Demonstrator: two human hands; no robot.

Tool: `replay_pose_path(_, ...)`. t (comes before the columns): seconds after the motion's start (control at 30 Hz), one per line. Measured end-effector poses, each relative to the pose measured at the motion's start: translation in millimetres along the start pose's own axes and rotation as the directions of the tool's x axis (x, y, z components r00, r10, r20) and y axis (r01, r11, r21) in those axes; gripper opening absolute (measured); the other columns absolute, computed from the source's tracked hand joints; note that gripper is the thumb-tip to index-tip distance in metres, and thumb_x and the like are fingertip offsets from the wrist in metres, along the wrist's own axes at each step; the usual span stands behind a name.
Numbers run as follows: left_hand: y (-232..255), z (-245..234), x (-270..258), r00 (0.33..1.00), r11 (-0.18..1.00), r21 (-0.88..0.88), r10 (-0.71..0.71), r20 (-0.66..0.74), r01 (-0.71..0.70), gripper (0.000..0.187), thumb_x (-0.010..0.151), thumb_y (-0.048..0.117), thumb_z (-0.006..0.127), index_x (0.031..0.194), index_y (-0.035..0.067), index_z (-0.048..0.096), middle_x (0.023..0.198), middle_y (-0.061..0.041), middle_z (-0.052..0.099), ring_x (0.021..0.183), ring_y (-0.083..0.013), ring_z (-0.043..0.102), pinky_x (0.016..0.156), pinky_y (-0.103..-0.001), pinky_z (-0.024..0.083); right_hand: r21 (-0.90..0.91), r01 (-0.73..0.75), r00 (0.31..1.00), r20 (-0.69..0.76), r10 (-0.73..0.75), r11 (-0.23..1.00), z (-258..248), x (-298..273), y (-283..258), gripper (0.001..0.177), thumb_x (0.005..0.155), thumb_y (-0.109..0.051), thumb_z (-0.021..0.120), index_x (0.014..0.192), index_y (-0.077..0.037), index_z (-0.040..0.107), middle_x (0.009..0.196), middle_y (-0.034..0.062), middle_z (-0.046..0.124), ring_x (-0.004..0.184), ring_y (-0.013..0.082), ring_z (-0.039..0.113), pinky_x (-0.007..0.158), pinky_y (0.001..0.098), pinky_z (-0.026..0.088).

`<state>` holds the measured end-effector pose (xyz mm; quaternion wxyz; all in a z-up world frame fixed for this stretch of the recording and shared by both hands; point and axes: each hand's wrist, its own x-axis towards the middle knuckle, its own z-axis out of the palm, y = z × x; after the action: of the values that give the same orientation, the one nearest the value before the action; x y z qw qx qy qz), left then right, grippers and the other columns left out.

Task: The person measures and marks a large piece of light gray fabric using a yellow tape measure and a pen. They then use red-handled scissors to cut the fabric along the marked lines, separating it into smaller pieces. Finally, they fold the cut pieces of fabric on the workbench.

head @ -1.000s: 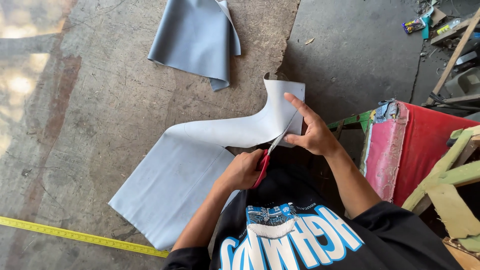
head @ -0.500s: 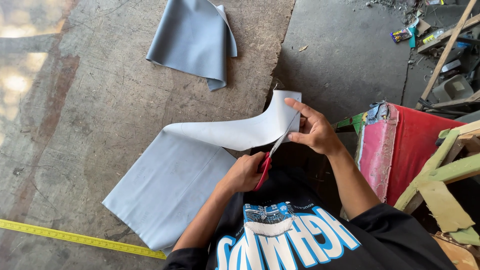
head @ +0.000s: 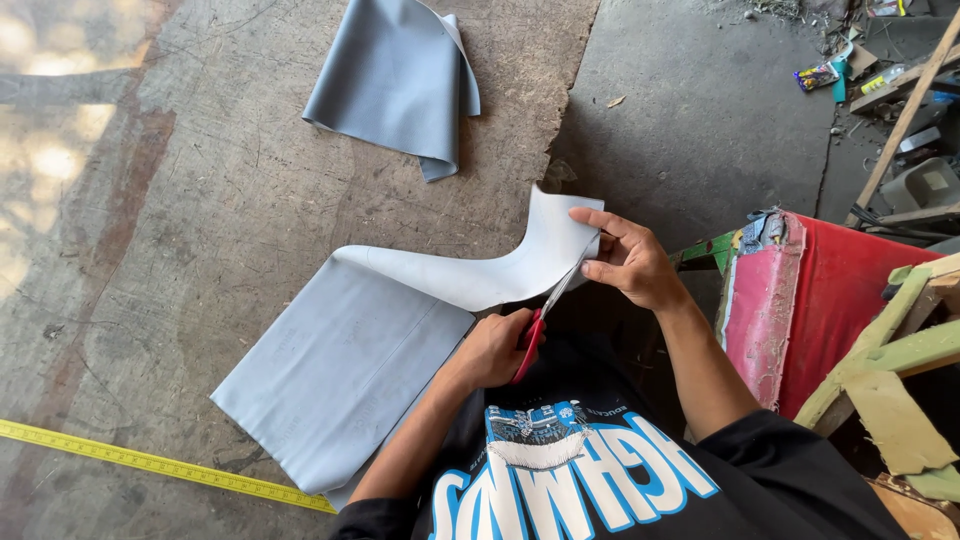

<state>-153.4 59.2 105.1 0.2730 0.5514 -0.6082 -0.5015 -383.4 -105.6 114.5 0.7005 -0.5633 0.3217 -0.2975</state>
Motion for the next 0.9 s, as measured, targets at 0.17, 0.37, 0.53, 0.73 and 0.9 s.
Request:
replay_pose_path(0.17, 4, 1, 2, 0.999, 1.000, -0.007, -0.024, 0.032, 0.024, 0.037, 0.084, 0.030, 0.075, 0.111, 0.006, 0.065, 0.082, -0.026, 0.072, 0.082, -0.0534, 0.071, 0.069, -0.058, 0.055, 0.069, -0.001, 0.996, 0.087, -0.005, 0.998, 2, 1, 8, 0.094, 0.075, 0.023, 0.075, 0.160, -0.002, 0.043, 0.112, 0.0148, 0.070, 0.101, 0.0179, 0.071, 0.084, 0.0347, 0.063)
replay_pose_path(0.37, 4, 0, 3, 0.998, 1.000, 0.022, -0.014, 0.062, 0.013, 0.036, 0.084, 0.024, 0.075, 0.113, 0.005, 0.065, 0.085, -0.026, 0.073, 0.084, -0.0531, 0.072, 0.070, -0.056, 0.057, 0.106, -0.011, 0.995, 0.101, 0.000, 0.994, 10, -2, 2, 0.099, 0.071, 0.024, 0.077, 0.160, -0.002, 0.042, 0.114, 0.0158, 0.070, 0.102, 0.0213, 0.074, 0.084, 0.0378, 0.065)
replay_pose_path(0.53, 4, 0, 2, 0.998, 1.000, 0.025, -0.003, 0.061, 0.001, 0.036, 0.085, 0.022, 0.073, 0.113, 0.002, 0.064, 0.084, -0.028, 0.073, 0.084, -0.0557, 0.071, 0.071, -0.058, 0.057, 0.114, -0.029, 0.994, 0.110, 0.017, 0.993, 11, -5, 2, 0.098, 0.073, 0.023, 0.075, 0.161, -0.002, 0.040, 0.118, 0.0141, 0.068, 0.099, 0.0193, 0.073, 0.081, 0.0332, 0.066)
replay_pose_path(0.73, 10, 1, 4, 0.998, 1.000, -0.012, 0.020, 0.055, -0.019, 0.040, 0.084, 0.024, 0.075, 0.115, 0.001, 0.063, 0.084, -0.028, 0.072, 0.083, -0.0558, 0.071, 0.069, -0.059, 0.056, 0.159, -0.025, 0.993, 0.119, 0.006, 0.987, 8, -7, 25, 0.105, 0.067, 0.026, 0.078, 0.160, -0.001, 0.038, 0.126, 0.0121, 0.066, 0.099, 0.0169, 0.072, 0.080, 0.0321, 0.066)
replay_pose_path(0.9, 7, 0, 1, 0.996, 0.999, -0.022, 0.045, 0.075, -0.044, 0.036, 0.086, 0.015, 0.073, 0.117, 0.002, 0.065, 0.088, -0.027, 0.074, 0.087, -0.0530, 0.073, 0.074, -0.055, 0.060, 0.174, -0.039, 0.991, 0.135, 0.016, 0.984, 8, -11, 26, 0.106, 0.067, 0.025, 0.079, 0.161, -0.001, 0.036, 0.126, 0.0109, 0.065, 0.096, 0.0146, 0.071, 0.076, 0.0283, 0.064)
